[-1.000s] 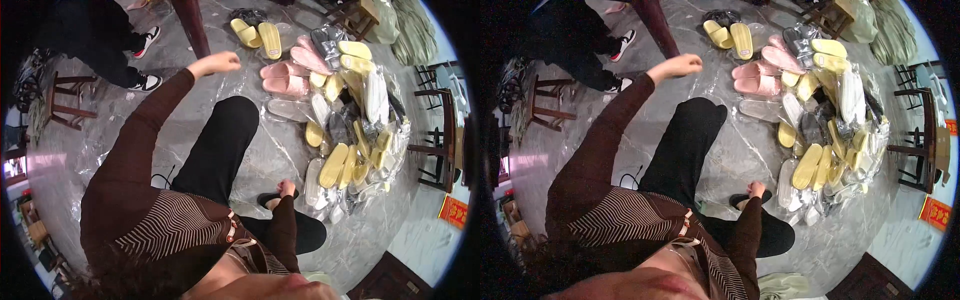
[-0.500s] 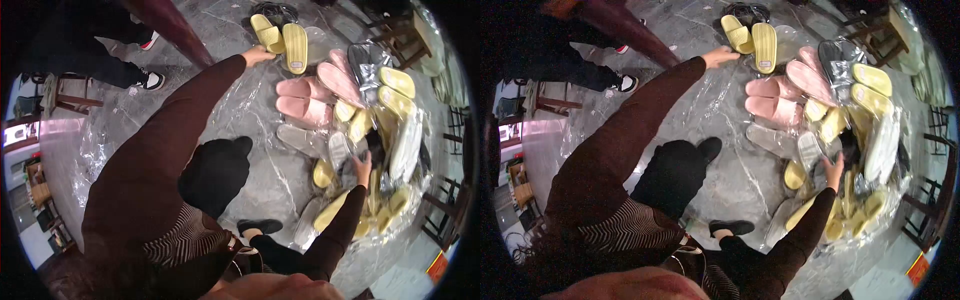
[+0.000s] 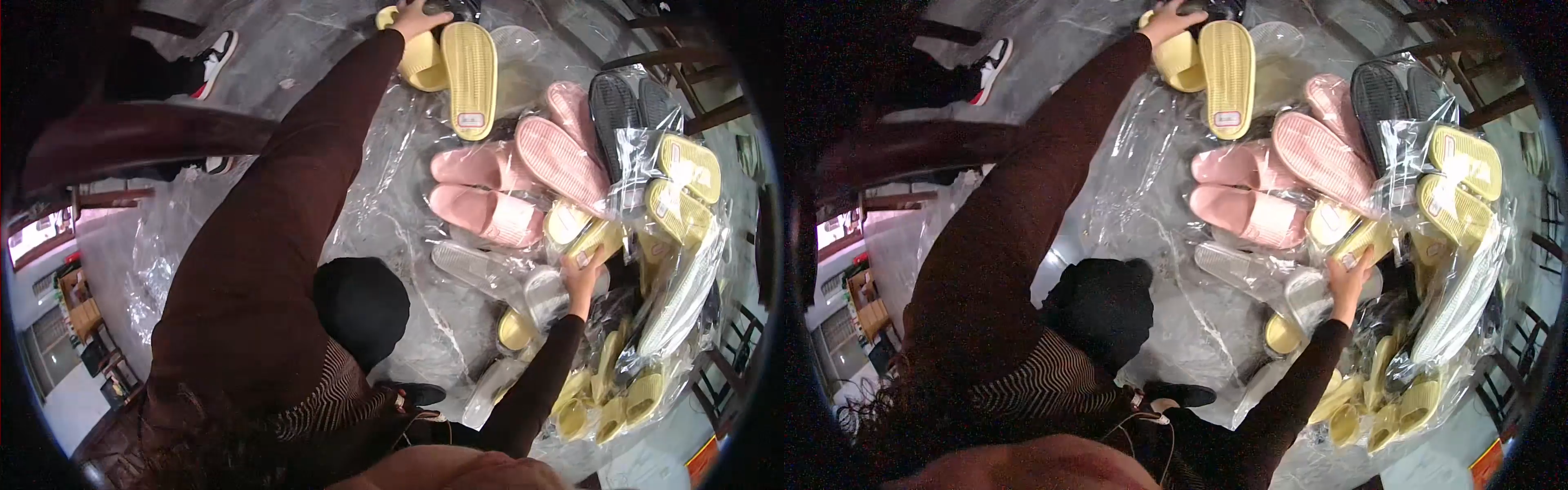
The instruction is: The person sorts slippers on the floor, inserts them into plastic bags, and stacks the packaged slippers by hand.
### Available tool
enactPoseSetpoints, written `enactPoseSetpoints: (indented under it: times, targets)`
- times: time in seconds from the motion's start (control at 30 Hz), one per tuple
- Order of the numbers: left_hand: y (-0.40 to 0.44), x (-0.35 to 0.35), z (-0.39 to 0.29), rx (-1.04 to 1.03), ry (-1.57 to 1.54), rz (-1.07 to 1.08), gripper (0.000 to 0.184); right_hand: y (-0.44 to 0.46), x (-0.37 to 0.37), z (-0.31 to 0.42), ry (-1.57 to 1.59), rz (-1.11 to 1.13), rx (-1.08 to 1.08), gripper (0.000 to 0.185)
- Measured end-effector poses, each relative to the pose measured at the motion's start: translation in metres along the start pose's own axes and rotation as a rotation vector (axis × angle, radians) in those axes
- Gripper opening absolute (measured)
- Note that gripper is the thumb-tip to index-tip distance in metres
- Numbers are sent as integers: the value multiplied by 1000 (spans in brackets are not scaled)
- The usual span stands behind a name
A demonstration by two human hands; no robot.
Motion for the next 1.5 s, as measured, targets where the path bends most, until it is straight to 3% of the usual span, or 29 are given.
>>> enactPoseSetpoints:
  times: [0.07, 0.2, 0.33, 0.43, 0.47, 0.57, 0.67, 0.8, 0.87, 0.9, 0.93, 1.0, 1.1, 1.17, 1.2, 1.3, 1.43, 1.5]
  targets:
    - [19, -12, 3, -4, 45, -7, 79, 0, 0, 3, -2, 10, -43, 95]
    - [63, -51, 23, -13, -87, 246, 92, 2, -4, 2, -20, 17, -67, 96]
    - [79, -102, 55, -59, 44, 343, 76, 2, -4, 2, 81, 28, -89, 95]
    - [48, -94, 43, -15, 500, 352, 65, 3, -4, 6, 124, 50, -107, 95]
    - [41, -92, 35, -19, 502, 354, 65, 4, -3, 7, 106, 58, -115, 95]
    - [20, -97, 20, -128, 561, 668, 60, 5, -6, 6, 67, 50, -93, 95]
    - [-21, -126, 24, -207, 566, 586, 52, 0, -4, 7, 2, 14, -43, 93]
    - [-106, -161, 34, -223, 240, 789, 45, -25, 6, 20, 55, 79, -87, 90]
    - [-176, -122, -14, -23, 453, 722, 42, -46, 7, 11, 54, 61, 64, 87]
    - [-206, -109, -36, -23, 454, 730, 42, -58, 10, 6, 51, 56, 136, 85]
    - [-232, -98, -50, 200, 404, 726, 41, -68, 14, 3, 53, 60, 128, 85]
    - [-264, -102, -47, 418, 366, 727, 40, -86, 24, -1, 158, 116, 36, 84]
    - [-325, -137, -3, -78, 380, 812, 45, -119, 37, -14, 156, 163, -15, 83]
    - [-364, -141, 5, -278, 367, 966, 44, -129, 45, -24, 37, 177, 44, 82]
    - [-386, -142, 7, -317, 360, 1092, 43, -135, 50, -28, 44, 178, 26, 82]
    - [-452, -129, 7, -382, 312, 1481, 42, -160, 68, -31, 17, 224, 243, 84]
    - [-514, -93, -1, -452, 264, 1895, 40, -233, 85, -41, -105, 437, 44, 80]
    - [-522, -54, -7, -467, 262, 2015, 39, -280, 90, -41, -259, 438, 49, 76]
Point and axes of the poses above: each hand's wrist, its own y-axis towards the middle knuckle, its own x-axis out of the back of the hand, z = x × y, the point moved 2 cm from there along y, towards the middle knuckle, and after that the axes turned 4 degrees about x, right-handed, at the moved point
